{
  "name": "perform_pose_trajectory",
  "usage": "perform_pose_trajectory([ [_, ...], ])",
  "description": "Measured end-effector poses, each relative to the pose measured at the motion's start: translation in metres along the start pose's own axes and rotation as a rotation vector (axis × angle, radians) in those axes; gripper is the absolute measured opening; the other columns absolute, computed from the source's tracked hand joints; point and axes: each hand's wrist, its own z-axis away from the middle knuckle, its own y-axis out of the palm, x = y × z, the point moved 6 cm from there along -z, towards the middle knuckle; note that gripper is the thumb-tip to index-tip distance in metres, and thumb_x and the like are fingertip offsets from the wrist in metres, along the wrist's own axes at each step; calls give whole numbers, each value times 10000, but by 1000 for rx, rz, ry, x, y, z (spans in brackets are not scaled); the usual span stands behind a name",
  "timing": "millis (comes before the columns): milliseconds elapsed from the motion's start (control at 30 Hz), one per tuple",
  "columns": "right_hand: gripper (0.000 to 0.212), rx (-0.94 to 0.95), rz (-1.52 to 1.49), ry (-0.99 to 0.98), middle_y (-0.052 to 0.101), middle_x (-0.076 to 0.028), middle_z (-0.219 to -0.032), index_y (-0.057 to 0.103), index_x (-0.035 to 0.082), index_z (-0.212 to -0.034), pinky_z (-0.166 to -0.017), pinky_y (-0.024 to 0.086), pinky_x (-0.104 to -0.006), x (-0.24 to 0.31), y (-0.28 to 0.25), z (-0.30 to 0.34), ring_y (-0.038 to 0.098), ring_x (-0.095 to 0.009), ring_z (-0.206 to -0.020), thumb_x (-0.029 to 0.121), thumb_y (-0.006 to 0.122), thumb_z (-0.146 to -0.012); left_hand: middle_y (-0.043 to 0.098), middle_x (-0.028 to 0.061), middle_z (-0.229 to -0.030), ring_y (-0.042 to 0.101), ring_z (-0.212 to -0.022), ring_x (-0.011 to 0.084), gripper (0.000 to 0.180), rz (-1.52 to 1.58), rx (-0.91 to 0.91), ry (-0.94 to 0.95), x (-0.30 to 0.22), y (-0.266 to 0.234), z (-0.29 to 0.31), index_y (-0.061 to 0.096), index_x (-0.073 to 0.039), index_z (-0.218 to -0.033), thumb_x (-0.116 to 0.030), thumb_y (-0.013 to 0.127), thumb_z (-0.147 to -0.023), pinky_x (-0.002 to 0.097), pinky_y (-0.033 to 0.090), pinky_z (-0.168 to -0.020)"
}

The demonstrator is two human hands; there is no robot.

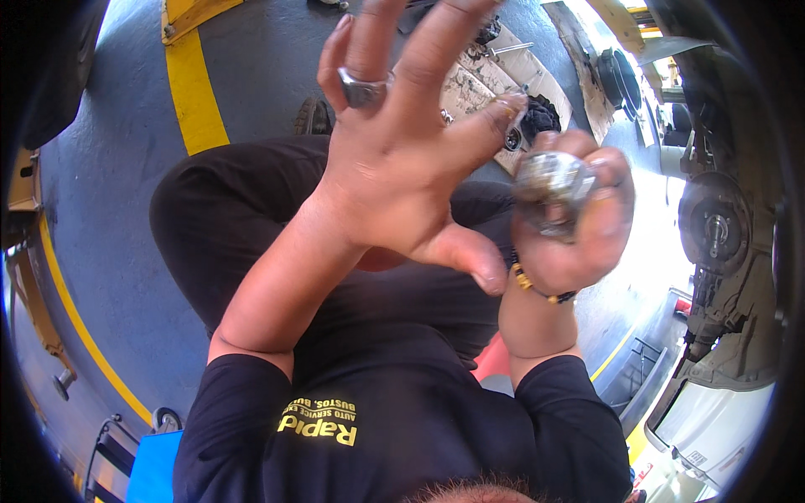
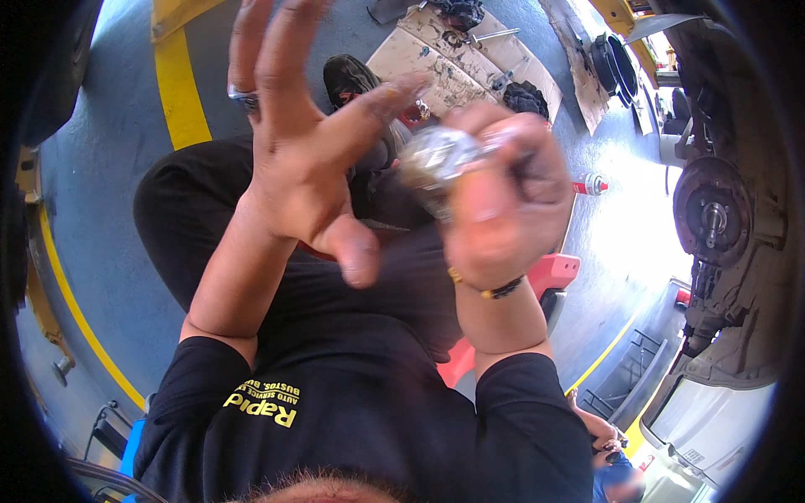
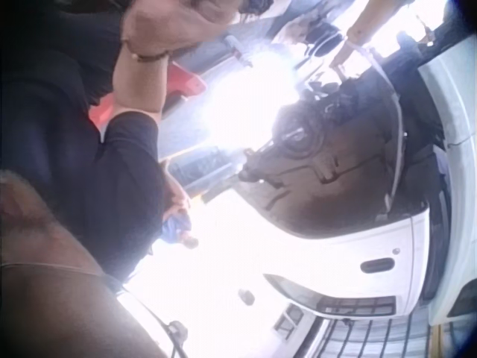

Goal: The person applies grease to a metal bearing by hand, rotating it and spreading the grease across the inner and outer surfaces. The person continues to coat the bearing thoroughly while seated on the floor.

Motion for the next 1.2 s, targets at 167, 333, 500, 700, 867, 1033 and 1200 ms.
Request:
perform_pose_trajectory([
  [167, 308, -173, -201, 138, 613, -152, -960, 589, 62, -1044, -598, 491, -322, -15, -40, -25, 595, -269, -862, 351, 558, -942, 310, 281, -1528, 640, -1016, 340, 1036, 798, -71, -83, 14, 0, -1, 751, -139, -1108, -762, -56, -917, 429, 331, -1121],
  [333, 278, 7, -3, -38, 641, -181, -981, 585, 28, -1045, -672, 558, -387, -21, -1, -15, 660, -306, -893, 283, 594, -936, 337, 276, -1516, 627, -1062, 326, 1113, 1413, -56, -207, 19, 14, 1, 771, -137, -1091, -802, -95, -873, 454, 165, -1197],
  [500, 196, 152, 8, -122, 626, -116, -911, 560, 17, -985, -719, 479, -269, -14, 28, -13, 559, -144, -790, 104, 692, -871, 447, 261, -1421, 280, -1357, 293, 1181, 1371, -133, -366, 19, 15, 3, 744, 10, -884, -829, -87, -855, 443, 79, -1204],
  [700, 227, 160, -96, -135, 604, -169, -871, 568, 22, -1027, -699, 456, -316, -12, 19, -13, 527, -208, -743, 199, 656, -914, 628, 268, -1040, 144, -1464, 285, 1230, 1272, -96, -417, 29, 7, 4, 733, 78, -819, -849, -75, -844, 428, 71, -1186],
  [867, 260, 51, 263, -105, 631, -181, -930, 580, 31, -1045, -724, 511, -349, -15, 17, -8, 595, -241, -802, 264, 603, -935, 628, 241, -769, 372, -1324, 276, 1195, 1376, -295, -740, 12, 21, 6, 716, 92, -968, -829, -39, -873, 422, 61, -1184],
  [1033, 325, -60, -220, 141, 655, -173, -947, 603, 35, -1035, -591, 510, -358, -35, 4, 0, 638, -239, -794, 348, 557, -960, 601, 171, -1137, 515, -1155, 257, 892, 1306, -477, -491, 20, 6, -2, 623, 18, -1173, -718, 165, -963, 399, 334, -1047],
  [1200, 311, -137, -136, 201, 665, -144, -940, 624, 11, -1039, -599, 510, -320, -47, 7, -2, 654, -212, -789, 307, 553, -973, 515, 179, -1367, 427, -1275, 277, 748, 1475, -692, -339, 15, -7, 6, 661, -42, -1153, -655, 271, -976, 430, 308, -1084],
])
